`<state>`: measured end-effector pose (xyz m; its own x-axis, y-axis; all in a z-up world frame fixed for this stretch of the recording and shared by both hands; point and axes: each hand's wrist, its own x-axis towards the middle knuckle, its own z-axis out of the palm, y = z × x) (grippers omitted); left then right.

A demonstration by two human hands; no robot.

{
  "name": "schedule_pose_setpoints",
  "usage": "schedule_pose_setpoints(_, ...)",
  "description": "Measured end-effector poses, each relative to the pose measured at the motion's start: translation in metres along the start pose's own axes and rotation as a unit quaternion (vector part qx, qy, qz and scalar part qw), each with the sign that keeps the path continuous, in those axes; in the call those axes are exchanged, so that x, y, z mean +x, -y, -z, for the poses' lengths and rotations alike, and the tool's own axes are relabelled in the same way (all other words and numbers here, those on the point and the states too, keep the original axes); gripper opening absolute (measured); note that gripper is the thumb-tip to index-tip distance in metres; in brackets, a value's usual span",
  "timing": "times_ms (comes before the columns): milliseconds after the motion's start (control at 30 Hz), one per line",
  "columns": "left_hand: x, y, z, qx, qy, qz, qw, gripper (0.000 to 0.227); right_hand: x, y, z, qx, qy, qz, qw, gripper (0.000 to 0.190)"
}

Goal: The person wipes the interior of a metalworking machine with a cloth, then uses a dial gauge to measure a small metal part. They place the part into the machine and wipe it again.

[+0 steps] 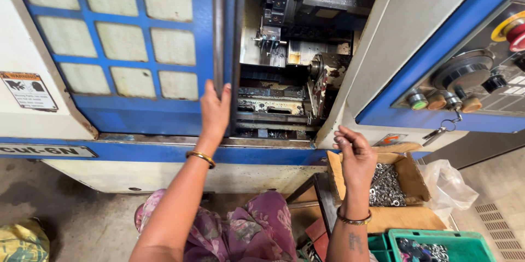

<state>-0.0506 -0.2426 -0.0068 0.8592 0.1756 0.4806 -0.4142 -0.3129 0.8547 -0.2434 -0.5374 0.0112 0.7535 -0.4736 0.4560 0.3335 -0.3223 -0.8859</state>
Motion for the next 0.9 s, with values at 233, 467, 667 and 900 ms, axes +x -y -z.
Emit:
schedule_pose_setpoints(233, -0.012, -0.012, -0.028, 0.010, 0.077, -0.009, 0.997, 0.051, -0.002, -0.006, -0.026, 0.005, 0.015, -0.029, 0.999, 0.026)
schedule_pose_setpoints(467, -0.028, -0.034, -0.068, -0.030, 0.217, 0.016, 0.976, 0.050, 0.007, -0.007, -0.048, 0.037, 0.012, 0.005, 0.999, 0.024)
schedule_pose_setpoints(667, -0.043, -0.048, -0.115, -0.066, 0.251, -0.048, 0.965, 0.046, -0.001, -0.009, -0.037, -0.059, -0.019, 0.027, 0.998, 0.019)
schedule_pose_setpoints(900, -0.065, -0.059, -0.170, -0.080, 0.252, -0.104, 0.959, 0.045, -0.014, -0.010, -0.017, -0.103, -0.051, 0.007, 0.993, 0.018)
